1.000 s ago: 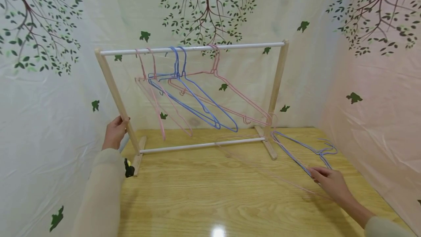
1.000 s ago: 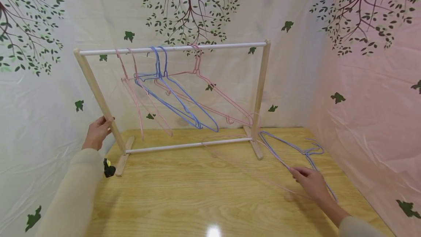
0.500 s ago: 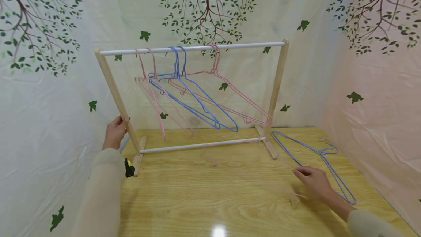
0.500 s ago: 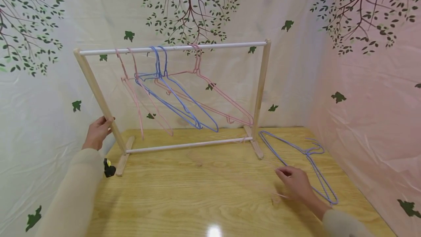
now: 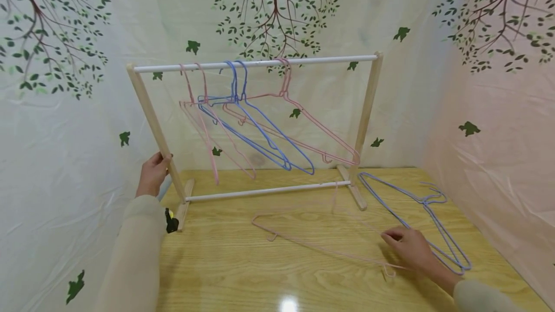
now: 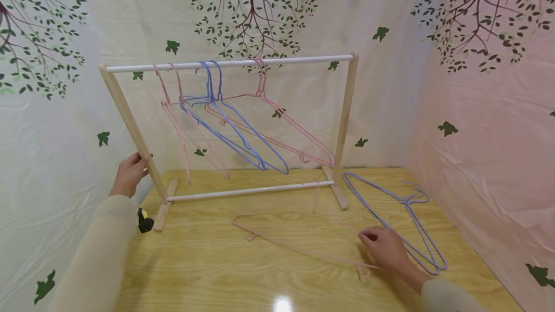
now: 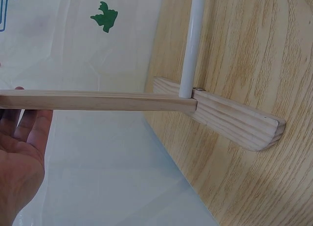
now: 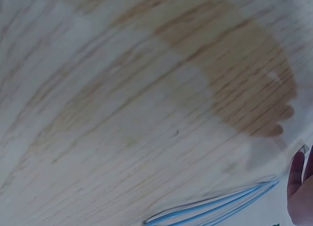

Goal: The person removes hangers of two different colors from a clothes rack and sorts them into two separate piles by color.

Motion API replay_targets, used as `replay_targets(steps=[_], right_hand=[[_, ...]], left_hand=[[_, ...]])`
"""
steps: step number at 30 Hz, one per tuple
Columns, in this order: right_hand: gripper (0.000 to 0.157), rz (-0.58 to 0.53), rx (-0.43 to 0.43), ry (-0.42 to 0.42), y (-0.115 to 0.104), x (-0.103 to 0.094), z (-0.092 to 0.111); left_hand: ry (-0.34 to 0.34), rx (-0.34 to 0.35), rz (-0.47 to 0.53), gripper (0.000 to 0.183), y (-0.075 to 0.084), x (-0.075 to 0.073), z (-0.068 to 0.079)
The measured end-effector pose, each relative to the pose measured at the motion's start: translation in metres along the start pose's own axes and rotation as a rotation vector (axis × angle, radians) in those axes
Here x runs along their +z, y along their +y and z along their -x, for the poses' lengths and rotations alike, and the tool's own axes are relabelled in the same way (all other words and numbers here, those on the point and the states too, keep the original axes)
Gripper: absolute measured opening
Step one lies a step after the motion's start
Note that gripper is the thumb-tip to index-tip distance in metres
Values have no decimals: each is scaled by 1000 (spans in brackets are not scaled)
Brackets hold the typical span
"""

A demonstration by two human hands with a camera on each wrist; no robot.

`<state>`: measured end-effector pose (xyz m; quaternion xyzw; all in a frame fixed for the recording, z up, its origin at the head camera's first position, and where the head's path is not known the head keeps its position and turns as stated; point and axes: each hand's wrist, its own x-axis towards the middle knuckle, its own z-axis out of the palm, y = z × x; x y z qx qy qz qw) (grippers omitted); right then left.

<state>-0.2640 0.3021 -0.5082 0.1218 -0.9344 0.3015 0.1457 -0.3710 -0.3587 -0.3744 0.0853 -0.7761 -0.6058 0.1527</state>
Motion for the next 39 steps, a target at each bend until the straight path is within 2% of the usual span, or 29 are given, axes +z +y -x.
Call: replay_targets(steps=[8,16,20,24,29,36,39], right_hand=[[17,28,33,-23,1,-1,2],[17,8,11,35,0,-6,-6],[17,-13,-26,71,-7,-12,-15],[18,-42,-58,128,-17,-22,-28],[27,-82,-31,183,-29,-40,-51],[32,-116,-18,344,-54,-66,-88],[37,-133,-6,360,-65,-76,-102]], left_hand=[[0,-1,7,54,1,1,3],[-5,25,-2,54,3,1,8],[-3,20,10,53,3,2,8],[5,10,13,53,3,3,8],[19,7,2,53,3,4,9],[35,1,-1,54,3,4,12],[34,-2,10,55,3,3,14]])
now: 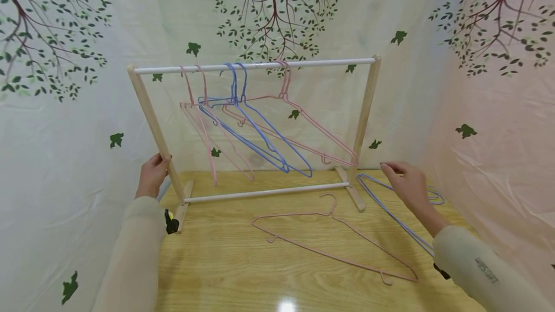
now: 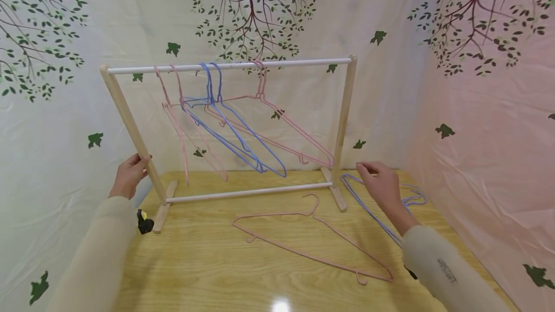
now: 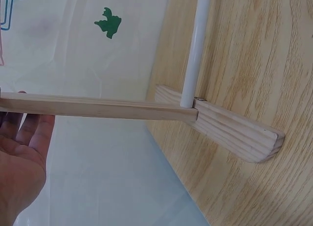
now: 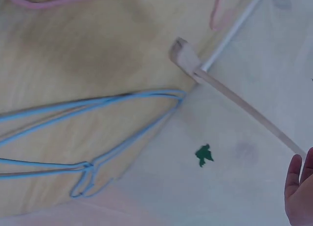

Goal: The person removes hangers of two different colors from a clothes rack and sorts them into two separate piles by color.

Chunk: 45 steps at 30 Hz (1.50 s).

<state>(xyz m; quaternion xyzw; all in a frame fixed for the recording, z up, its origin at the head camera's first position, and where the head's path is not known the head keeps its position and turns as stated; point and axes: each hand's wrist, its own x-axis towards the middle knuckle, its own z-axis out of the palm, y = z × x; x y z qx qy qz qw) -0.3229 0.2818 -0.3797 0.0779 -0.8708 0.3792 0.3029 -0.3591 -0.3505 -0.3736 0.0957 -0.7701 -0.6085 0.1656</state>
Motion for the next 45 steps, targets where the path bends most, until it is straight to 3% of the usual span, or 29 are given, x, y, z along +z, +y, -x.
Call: replay_targets(steps=[10,22,33,45], right_hand=[[42,-43,4,13,-36,10,-35],[42,-112,3,-62,-69,27,-61],[47,-193,56,-188,-90,40,-68],[47,-229,82,-270,-92,47,-73]], left_hand=[[-12,-18,9,57,2,0,3],[19,40,-30,58,-2,-2,4],[87,34,-102,54,-1,1,3],[79,67,-86,53,-2,2,4]])
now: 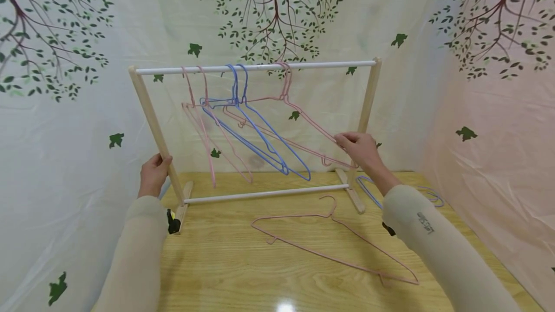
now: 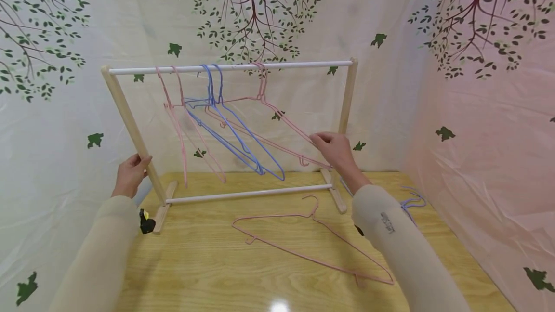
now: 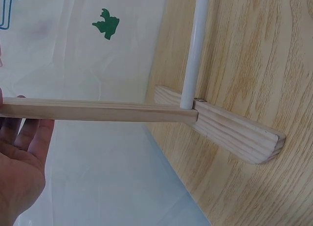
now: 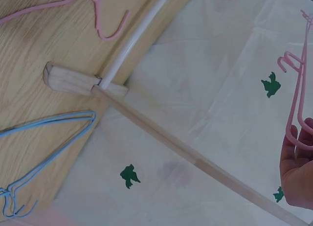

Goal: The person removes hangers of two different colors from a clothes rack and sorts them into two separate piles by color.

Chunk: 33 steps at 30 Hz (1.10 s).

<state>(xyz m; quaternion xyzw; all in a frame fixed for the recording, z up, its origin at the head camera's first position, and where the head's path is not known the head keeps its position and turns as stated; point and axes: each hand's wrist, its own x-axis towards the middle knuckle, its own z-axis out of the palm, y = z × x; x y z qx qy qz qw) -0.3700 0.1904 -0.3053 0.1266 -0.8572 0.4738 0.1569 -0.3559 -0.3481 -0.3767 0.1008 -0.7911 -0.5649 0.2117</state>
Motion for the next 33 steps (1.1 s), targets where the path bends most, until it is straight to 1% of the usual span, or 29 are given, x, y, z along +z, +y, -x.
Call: replay_targets(steps=[7,13,20,24,27,33], right_hand=[[48,-9,4,-42,-2,0,1],[47,-22,15,-53,-6,-1,4],[44,-95,23,-49,-6,-5,9],[41,-129,9,-17,-8,-7,10],[38,-135,-1,13,-9,-8,10],[41,-145,-10,65,-10,-10,11]], left_hand=[[-3,-11,11,55,3,-2,10],[3,-15,23,56,6,-3,18],[3,-13,7,55,8,-7,28],[-5,-25,6,55,11,-9,34],[-10,-26,2,56,12,-8,34],[-23,-31,3,57,15,-8,35]])
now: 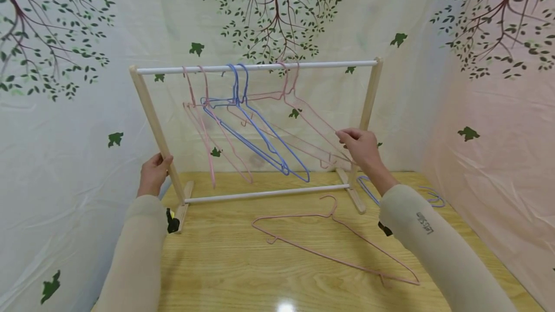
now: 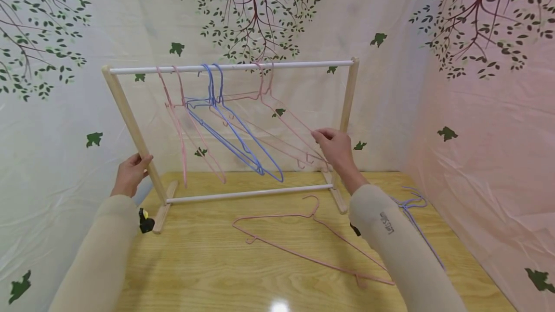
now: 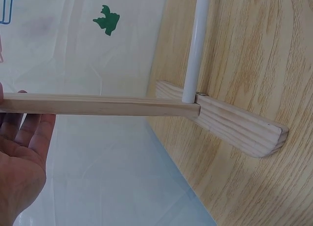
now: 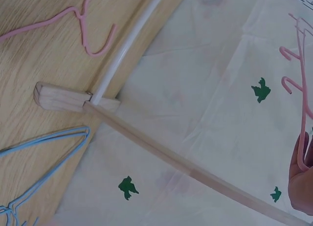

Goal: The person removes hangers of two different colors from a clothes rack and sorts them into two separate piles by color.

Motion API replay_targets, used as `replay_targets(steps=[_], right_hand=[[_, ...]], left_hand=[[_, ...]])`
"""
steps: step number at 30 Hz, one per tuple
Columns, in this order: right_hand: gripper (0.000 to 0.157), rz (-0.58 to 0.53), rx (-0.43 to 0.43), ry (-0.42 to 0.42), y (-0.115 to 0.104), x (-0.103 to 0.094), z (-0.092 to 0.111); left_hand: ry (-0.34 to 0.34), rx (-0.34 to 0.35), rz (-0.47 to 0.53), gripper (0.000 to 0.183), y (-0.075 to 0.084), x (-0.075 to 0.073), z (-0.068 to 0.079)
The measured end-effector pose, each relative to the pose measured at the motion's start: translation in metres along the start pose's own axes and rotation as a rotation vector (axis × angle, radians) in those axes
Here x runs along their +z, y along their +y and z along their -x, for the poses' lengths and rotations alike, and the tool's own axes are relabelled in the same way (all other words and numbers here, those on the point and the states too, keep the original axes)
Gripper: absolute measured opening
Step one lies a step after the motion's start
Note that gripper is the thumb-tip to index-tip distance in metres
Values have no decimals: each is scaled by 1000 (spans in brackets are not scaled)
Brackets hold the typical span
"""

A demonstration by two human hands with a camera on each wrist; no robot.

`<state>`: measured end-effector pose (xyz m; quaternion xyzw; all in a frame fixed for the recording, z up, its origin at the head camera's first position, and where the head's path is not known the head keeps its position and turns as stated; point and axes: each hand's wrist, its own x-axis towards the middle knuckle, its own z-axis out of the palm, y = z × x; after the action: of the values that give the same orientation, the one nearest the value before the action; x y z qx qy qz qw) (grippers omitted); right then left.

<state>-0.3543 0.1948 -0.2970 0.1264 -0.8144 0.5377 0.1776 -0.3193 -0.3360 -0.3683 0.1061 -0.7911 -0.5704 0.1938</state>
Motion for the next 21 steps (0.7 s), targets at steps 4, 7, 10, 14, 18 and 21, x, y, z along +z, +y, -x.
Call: replay_targets(steps=[4,7,10,14,18,21], right_hand=[[44,-36,6,35,-1,-4,1],[44,-41,3,57,0,-9,1],[43,-48,-9,80,2,-13,2],[43,-58,-24,101,7,-19,4],[43,-61,-37,125,12,-25,5],[43,-64,-59,146,16,-31,8]], left_hand=[[-5,-6,5,57,1,0,1],[-7,-5,15,57,1,0,1],[-11,-2,17,58,1,0,1],[-13,2,13,58,0,0,1],[-18,2,20,56,0,-1,2],[-23,-2,19,55,0,-1,2]])
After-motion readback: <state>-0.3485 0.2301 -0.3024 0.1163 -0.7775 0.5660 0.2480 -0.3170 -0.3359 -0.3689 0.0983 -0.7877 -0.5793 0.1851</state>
